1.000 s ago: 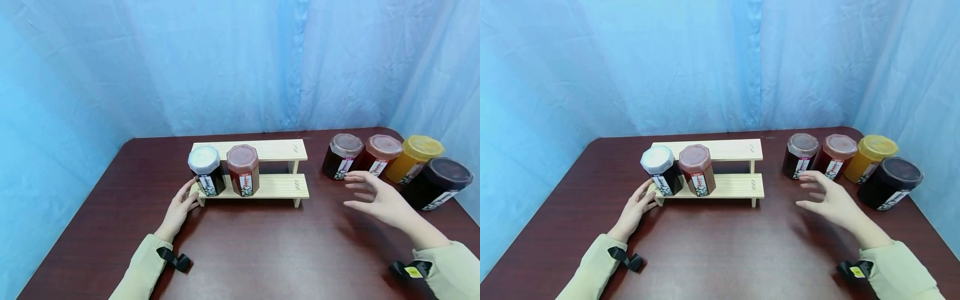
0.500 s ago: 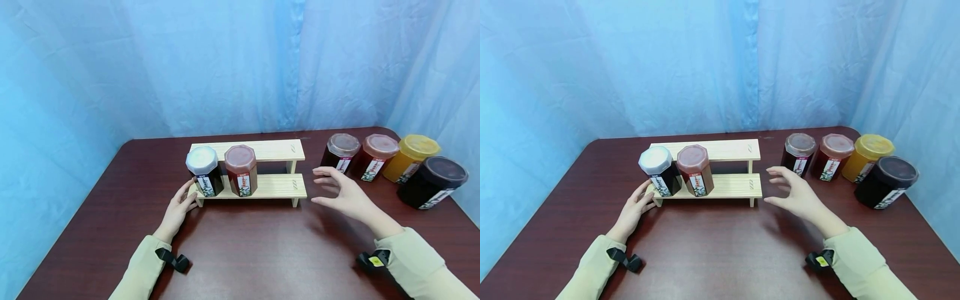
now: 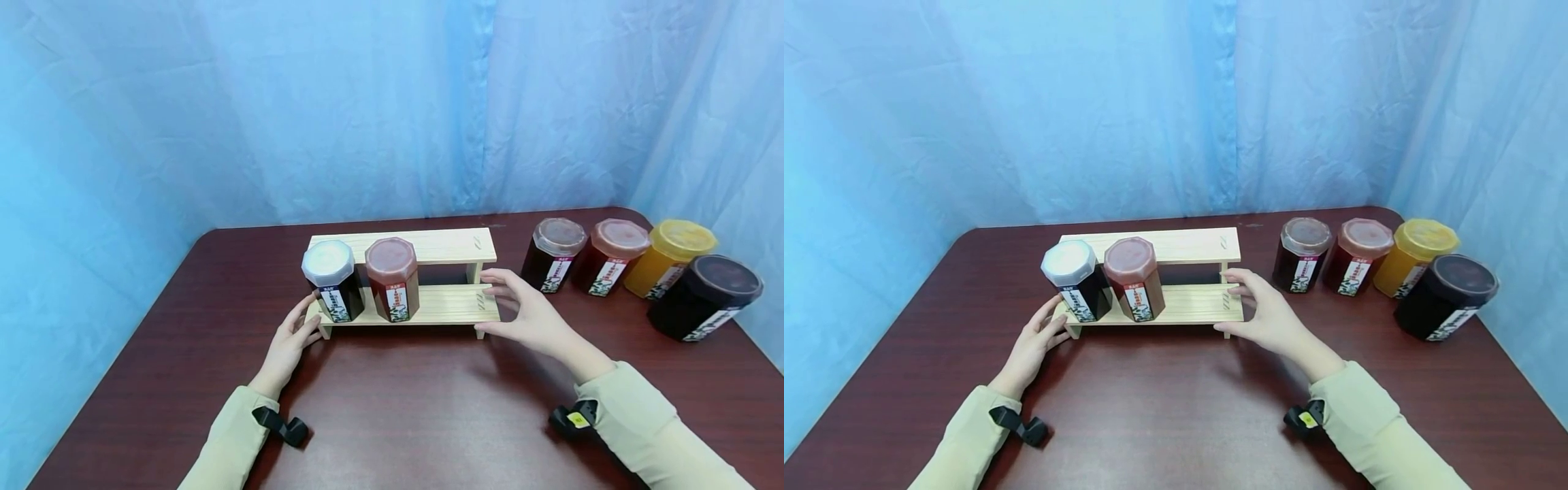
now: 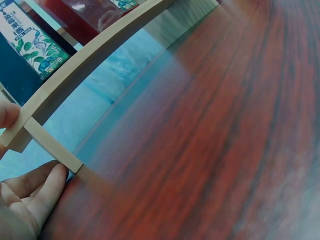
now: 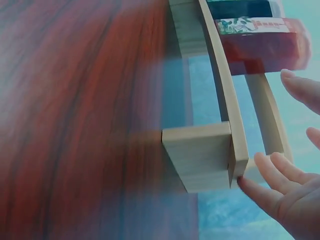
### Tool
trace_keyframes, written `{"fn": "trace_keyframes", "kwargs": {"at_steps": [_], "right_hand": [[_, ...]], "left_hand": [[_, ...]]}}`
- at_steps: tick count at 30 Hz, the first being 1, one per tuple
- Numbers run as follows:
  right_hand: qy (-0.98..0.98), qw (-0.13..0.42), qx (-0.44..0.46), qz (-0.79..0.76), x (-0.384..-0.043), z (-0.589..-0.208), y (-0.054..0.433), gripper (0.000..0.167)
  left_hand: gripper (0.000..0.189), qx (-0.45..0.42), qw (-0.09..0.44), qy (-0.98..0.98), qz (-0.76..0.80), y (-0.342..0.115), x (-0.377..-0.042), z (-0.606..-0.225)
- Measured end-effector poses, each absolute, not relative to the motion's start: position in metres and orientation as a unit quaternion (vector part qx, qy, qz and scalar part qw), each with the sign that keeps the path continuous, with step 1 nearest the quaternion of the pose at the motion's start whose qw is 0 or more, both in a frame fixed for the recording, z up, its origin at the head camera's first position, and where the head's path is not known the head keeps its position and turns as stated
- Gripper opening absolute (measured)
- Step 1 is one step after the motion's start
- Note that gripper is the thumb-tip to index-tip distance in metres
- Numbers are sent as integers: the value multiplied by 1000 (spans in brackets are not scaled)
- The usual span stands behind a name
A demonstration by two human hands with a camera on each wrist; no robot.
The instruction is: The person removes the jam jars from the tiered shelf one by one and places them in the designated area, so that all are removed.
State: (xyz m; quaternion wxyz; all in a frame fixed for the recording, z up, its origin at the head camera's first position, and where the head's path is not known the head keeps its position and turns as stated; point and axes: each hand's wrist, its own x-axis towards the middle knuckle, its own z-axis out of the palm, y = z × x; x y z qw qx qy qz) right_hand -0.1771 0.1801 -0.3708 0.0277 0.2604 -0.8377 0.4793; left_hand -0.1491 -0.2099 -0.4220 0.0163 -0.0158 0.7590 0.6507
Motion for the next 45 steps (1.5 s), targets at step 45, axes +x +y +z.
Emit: {"fn": "trace_keyframes", "kwargs": {"at_steps": [45], "right_hand": [[-783,23,317,534,-195,-344,83,94]], "left_hand": [[50,-12,11,757,654,-210,-149,-423]]}}
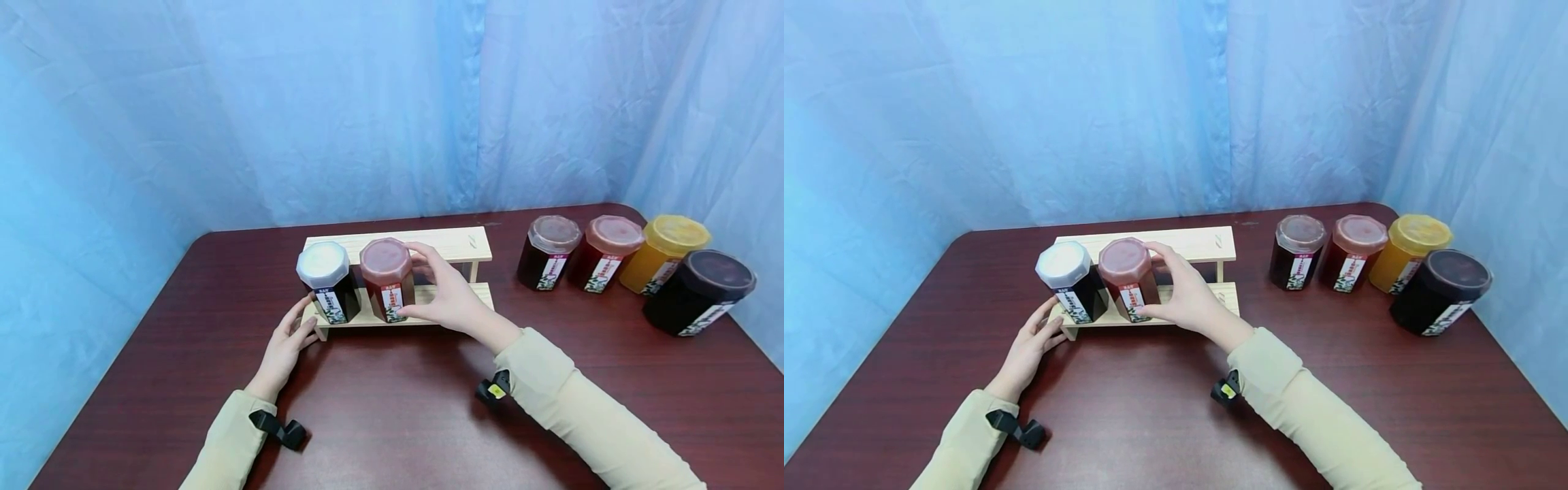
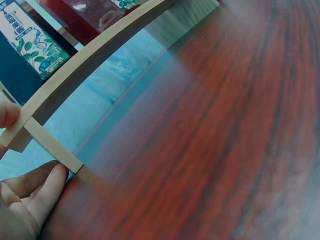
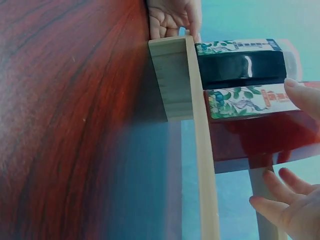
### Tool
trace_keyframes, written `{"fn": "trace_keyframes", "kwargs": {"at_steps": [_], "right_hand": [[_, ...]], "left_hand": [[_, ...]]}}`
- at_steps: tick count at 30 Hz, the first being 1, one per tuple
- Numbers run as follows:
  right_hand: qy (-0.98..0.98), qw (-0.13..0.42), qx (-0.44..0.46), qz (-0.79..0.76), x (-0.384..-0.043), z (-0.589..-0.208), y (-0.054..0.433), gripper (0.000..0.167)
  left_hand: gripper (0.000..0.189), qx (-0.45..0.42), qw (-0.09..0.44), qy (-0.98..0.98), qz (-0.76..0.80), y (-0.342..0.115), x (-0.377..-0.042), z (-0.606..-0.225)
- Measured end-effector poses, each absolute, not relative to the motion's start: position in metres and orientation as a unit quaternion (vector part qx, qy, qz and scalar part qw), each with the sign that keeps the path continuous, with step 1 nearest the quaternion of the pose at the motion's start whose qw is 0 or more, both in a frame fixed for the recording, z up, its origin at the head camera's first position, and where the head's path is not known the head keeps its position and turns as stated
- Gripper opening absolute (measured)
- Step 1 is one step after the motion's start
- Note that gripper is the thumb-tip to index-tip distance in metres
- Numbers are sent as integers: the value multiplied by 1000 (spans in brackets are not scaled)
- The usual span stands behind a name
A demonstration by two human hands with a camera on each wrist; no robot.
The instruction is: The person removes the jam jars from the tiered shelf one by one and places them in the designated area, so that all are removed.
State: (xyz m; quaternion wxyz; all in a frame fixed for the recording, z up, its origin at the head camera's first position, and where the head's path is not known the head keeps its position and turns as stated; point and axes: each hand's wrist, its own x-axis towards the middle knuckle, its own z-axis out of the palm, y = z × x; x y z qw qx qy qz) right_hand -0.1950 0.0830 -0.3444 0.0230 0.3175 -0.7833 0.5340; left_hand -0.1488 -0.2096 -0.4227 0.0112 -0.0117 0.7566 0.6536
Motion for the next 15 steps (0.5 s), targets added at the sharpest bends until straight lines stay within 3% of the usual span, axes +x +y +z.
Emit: {"fn": "trace_keyframes", "kwargs": {"at_steps": [9,15], "right_hand": [[-789,29,303,534,-195,-351,78,94],[-783,68,305,537,-195,-361,72,94]], "left_hand": [[50,-14,15,758,652,-209,-149,-423],[50,-14,13,758,652,-210,-148,-423]]}}
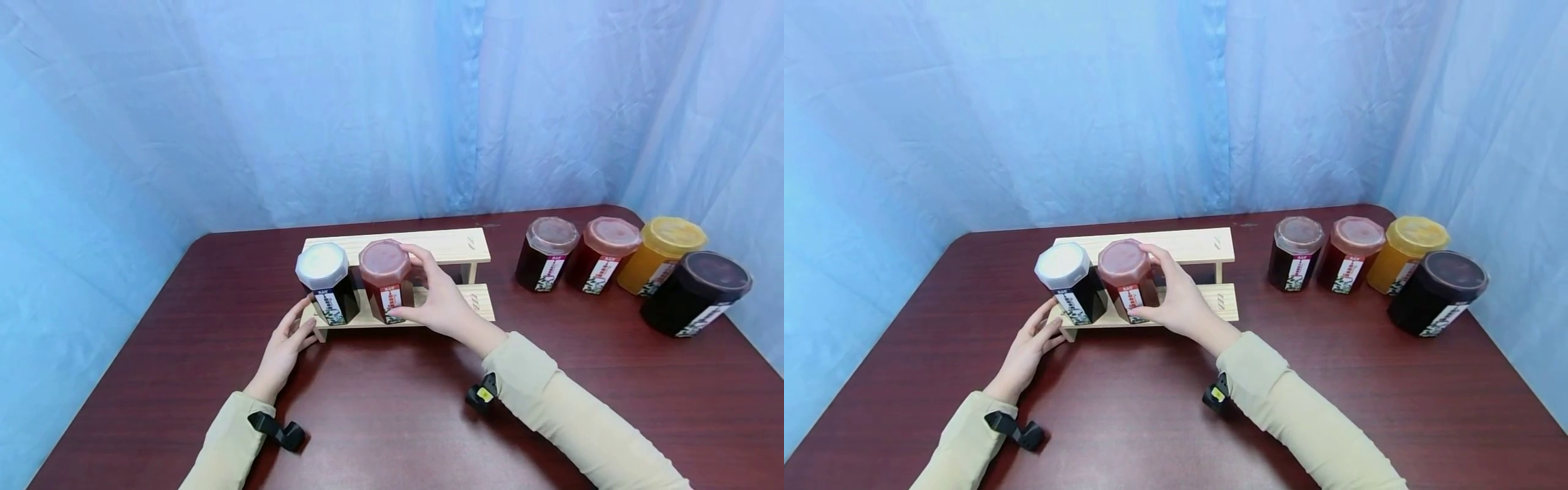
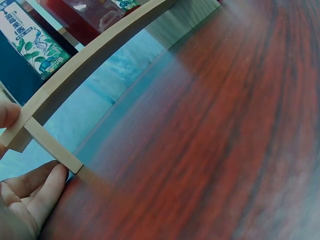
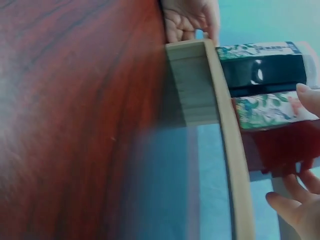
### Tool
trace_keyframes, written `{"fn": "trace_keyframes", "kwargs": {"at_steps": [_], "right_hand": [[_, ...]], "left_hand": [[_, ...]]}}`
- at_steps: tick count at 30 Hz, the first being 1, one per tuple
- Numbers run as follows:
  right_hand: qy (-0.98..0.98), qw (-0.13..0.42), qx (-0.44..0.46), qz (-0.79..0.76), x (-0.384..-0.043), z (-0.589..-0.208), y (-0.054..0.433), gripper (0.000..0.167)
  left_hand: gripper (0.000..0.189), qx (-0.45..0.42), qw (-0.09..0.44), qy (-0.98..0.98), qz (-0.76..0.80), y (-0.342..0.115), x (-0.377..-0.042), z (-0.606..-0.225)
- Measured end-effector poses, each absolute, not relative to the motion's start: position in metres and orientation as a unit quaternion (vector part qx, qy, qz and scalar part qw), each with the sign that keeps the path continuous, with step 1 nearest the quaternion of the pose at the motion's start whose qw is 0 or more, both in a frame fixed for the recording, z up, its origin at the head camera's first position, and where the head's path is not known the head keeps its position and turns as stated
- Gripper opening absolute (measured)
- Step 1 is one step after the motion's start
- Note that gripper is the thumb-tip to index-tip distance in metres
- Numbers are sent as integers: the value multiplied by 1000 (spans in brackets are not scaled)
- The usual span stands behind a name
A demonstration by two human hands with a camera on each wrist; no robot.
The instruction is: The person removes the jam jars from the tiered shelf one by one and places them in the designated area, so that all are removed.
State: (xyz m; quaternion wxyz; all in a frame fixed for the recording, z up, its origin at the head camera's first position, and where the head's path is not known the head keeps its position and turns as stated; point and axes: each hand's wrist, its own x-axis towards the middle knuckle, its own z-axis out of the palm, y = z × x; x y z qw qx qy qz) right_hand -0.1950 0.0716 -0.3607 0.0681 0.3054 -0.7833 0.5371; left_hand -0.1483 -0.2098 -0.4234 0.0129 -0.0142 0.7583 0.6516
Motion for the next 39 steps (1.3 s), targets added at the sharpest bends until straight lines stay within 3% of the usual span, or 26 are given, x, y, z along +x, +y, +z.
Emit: {"fn": "trace_keyframes", "kwargs": {"at_steps": [14,39], "right_hand": [[-808,136,247,517,-190,-374,55,99],[-812,152,236,512,-187,-375,50,98]], "left_hand": [[51,-13,11,758,652,-211,-147,-422],[51,-6,5,754,657,-210,-148,-424]]}}
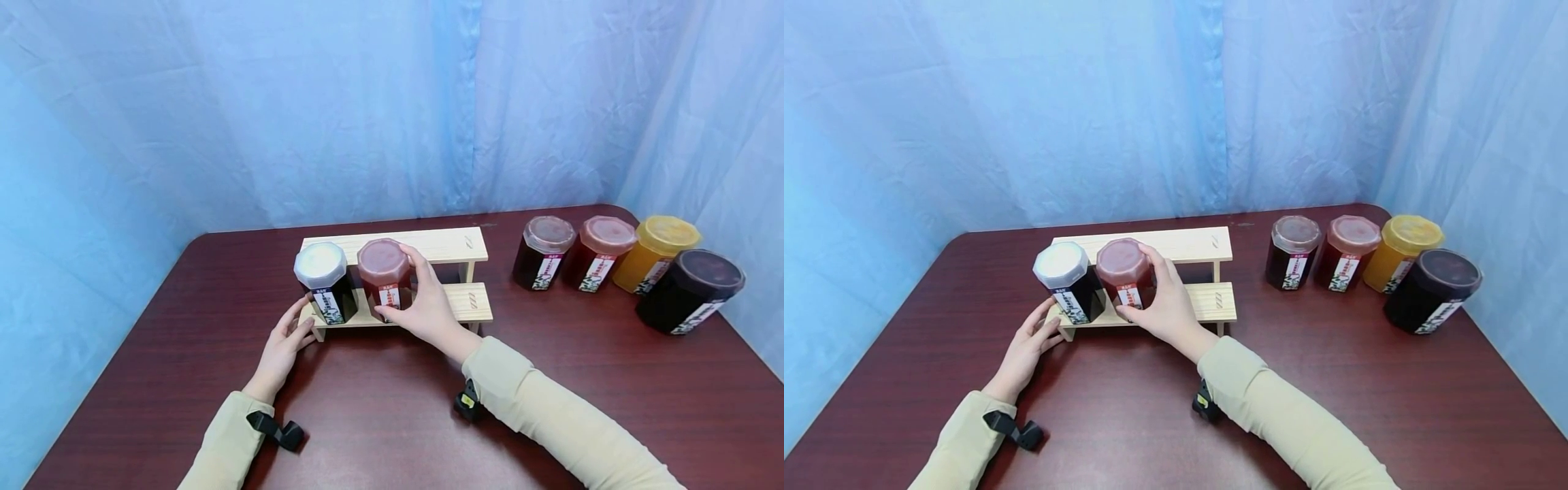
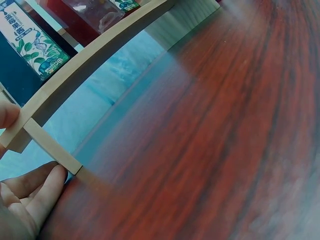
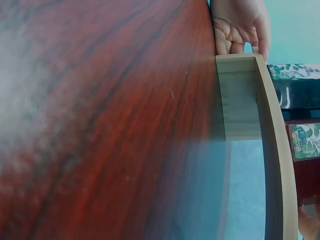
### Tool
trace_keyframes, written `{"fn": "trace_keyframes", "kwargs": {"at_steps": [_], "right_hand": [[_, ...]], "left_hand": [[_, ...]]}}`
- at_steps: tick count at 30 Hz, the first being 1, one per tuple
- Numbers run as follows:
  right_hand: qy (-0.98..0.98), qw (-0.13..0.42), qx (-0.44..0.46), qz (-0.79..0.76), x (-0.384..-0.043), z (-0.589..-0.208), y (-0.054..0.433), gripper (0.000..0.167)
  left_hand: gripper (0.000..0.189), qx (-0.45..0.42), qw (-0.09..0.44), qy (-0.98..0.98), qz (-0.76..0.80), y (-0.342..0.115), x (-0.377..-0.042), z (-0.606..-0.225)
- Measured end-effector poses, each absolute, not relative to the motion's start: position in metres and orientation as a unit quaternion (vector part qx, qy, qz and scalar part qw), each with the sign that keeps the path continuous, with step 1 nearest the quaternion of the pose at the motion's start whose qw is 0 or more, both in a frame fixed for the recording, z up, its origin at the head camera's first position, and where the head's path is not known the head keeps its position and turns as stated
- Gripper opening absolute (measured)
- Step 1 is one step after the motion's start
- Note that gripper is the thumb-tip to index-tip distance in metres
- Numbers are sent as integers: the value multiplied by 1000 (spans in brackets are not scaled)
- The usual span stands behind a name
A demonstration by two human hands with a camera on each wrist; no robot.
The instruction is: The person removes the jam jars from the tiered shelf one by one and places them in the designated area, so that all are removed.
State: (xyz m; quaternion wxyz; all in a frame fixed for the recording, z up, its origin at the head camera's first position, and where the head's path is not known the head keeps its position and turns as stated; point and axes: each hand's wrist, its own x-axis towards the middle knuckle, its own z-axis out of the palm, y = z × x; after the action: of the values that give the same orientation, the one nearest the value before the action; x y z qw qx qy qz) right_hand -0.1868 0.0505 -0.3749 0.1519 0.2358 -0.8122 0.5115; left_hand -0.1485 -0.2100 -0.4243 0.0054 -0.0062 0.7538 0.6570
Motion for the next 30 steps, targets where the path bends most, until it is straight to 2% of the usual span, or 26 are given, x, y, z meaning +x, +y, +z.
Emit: {"fn": "trace_keyframes", "kwargs": {"at_steps": [30], "right_hand": [[-779,178,214,562,-185,-380,46,95]], "left_hand": [[50,-13,8,753,658,-210,-149,-424]]}}
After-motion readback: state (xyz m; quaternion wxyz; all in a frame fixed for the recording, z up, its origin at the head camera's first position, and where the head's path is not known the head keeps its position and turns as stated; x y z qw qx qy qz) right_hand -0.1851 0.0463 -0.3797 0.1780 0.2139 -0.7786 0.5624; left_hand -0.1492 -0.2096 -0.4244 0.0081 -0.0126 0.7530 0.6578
